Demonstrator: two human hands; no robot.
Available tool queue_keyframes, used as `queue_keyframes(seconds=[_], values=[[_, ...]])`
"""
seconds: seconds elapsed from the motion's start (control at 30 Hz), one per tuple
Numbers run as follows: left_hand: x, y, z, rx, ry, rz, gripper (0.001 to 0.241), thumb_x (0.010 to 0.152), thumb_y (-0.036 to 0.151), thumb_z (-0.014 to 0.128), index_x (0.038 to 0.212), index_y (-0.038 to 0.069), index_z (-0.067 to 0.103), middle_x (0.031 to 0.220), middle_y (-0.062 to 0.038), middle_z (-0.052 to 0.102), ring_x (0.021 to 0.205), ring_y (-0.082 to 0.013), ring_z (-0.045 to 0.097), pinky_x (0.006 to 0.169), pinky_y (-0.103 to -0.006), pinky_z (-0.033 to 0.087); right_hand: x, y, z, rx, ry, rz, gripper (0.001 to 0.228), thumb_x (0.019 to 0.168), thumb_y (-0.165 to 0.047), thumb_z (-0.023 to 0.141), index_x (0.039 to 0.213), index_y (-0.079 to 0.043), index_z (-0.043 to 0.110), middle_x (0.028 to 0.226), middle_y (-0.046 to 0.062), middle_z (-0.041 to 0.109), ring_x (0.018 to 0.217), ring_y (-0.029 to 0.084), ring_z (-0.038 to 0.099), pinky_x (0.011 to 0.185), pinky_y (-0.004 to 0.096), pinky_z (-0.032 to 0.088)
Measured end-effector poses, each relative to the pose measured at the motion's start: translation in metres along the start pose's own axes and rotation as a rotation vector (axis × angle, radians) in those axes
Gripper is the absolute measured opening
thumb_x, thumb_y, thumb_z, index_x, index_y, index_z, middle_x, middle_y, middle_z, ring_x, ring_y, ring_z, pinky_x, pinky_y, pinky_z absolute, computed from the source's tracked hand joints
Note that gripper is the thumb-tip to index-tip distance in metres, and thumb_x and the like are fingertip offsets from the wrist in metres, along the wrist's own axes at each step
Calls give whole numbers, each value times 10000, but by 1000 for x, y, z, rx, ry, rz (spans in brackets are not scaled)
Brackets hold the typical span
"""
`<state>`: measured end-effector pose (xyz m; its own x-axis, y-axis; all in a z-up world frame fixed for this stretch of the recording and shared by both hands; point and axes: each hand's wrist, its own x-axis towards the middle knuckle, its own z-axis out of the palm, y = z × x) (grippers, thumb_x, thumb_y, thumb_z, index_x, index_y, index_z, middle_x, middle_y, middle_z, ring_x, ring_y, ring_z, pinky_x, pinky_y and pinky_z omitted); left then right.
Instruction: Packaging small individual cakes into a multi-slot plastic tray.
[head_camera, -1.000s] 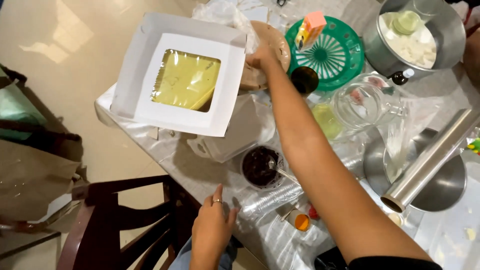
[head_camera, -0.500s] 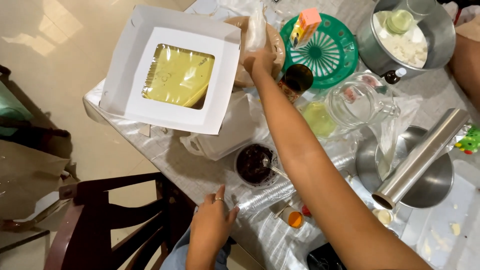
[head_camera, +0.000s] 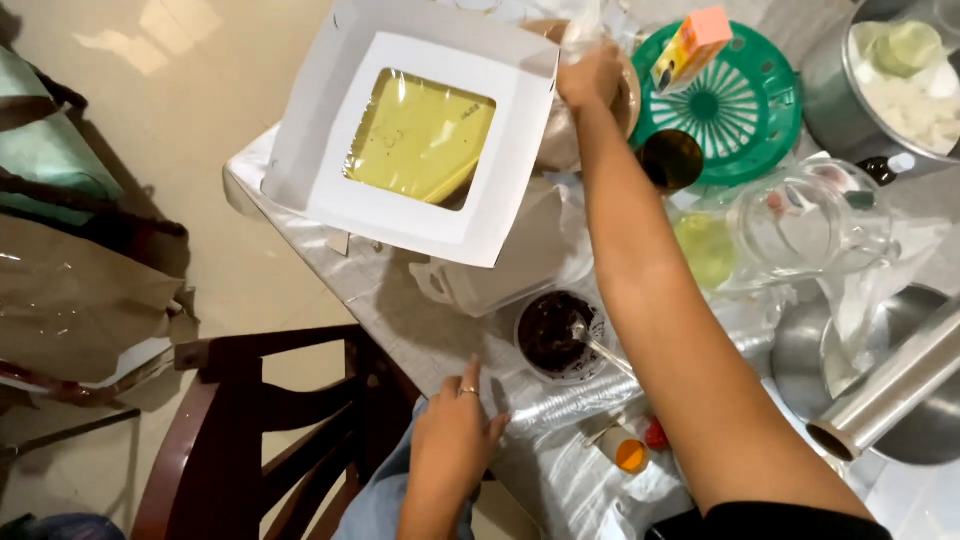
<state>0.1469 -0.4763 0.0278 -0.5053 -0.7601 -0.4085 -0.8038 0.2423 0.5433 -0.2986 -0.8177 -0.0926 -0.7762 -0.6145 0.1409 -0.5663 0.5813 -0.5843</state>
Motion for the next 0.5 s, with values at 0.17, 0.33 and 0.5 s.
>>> queue_keyframes(seconds=[0.17, 0.33, 0.5], values=[[1, 3, -6, 46, -21, -76, 969, 791, 338, 817, 1590, 129, 312, 1378, -176, 553, 1123, -373, 598, 935, -454, 494, -7, -9, -14, 280, 242, 30, 667, 779, -447, 839, 1258, -36, 623, 1328, 214, 651, 1279, 358, 605, 1123, 415, 474], [-4, 12, 1, 33, 14, 36, 922, 786, 369, 825, 1537, 103, 360, 1331, -176, 572, 1126, -375, 596, 907, -462, 503, -19, -32, -44, 511, 624, -236, 678, 790, -273, 844, 1298, 11, 495, 1290, 246, 574, 1238, 385, 547, 1100, 432, 427], [-22, 26, -2, 51, 23, 122, 834, 799, 393, 816, 1479, 105, 427, 1265, -163, 597, 1073, -369, 622, 869, -471, 519, -33, -65, -97, 778, 677, -490, 639, 881, -173, 838, 1342, 24, 441, 1278, 205, 592, 1226, 351, 566, 1119, 408, 415]])
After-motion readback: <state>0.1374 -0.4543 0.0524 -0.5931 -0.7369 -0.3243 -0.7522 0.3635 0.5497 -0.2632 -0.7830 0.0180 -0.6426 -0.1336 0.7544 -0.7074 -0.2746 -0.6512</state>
